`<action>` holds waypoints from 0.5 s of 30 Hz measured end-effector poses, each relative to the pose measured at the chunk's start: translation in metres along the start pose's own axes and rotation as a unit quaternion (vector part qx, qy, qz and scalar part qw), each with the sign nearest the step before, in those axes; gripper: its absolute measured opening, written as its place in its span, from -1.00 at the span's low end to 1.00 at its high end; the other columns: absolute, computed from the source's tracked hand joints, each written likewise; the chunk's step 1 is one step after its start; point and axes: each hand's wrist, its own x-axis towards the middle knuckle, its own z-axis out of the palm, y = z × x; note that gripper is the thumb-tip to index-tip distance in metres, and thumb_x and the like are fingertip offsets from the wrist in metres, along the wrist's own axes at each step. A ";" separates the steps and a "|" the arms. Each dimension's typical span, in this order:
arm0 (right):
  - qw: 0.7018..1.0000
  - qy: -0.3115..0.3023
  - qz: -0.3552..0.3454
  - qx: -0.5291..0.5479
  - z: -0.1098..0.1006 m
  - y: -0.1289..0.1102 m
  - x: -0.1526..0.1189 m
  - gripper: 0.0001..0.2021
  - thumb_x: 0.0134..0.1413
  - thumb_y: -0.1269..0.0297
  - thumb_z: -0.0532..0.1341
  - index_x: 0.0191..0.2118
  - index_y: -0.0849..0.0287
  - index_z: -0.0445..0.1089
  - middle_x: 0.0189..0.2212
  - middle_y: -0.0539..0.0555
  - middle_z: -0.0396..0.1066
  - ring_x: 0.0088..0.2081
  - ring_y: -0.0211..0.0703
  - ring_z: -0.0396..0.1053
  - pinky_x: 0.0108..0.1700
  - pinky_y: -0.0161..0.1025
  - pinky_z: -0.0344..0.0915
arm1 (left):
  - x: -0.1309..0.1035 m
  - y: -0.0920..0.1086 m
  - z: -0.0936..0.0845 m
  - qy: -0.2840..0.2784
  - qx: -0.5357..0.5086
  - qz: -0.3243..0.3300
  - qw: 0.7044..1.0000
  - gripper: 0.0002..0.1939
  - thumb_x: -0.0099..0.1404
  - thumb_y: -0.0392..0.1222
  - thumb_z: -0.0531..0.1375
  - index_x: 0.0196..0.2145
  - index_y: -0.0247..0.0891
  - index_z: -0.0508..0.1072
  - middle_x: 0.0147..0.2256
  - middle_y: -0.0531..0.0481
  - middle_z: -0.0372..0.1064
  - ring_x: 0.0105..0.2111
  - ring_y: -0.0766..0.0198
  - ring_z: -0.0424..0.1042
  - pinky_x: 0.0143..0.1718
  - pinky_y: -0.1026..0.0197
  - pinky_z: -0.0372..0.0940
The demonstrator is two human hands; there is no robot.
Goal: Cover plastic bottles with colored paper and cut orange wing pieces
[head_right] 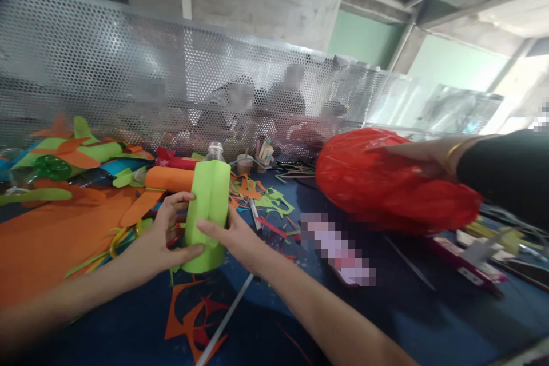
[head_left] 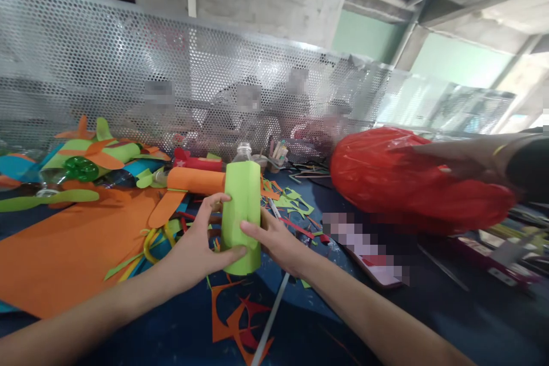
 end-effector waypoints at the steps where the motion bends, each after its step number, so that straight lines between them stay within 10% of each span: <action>1: 1.000 0.002 0.006 0.000 0.000 0.001 0.000 -0.40 -0.13 0.04 0.49 0.05 0.09 0.40 0.07 0.14 0.50 0.07 0.05 0.47 0.16 -0.01 0.36 | -0.001 -0.001 0.001 0.001 0.004 0.000 1.000 -0.23 0.13 -0.12 0.39 0.15 -0.03 0.04 0.11 -0.15 0.25 0.12 -0.03 0.37 0.06 -0.12 0.39; 15: 0.996 -0.043 0.069 0.047 0.002 0.003 -0.001 -0.43 0.05 0.00 0.30 0.15 0.11 0.33 0.04 0.16 0.53 0.04 0.07 0.50 0.08 0.00 0.40 | -0.005 -0.004 0.001 -0.021 0.027 -0.022 0.999 -0.20 0.21 -0.03 0.36 0.25 0.02 -0.03 0.11 -0.13 0.27 0.08 -0.02 0.42 0.06 -0.11 0.41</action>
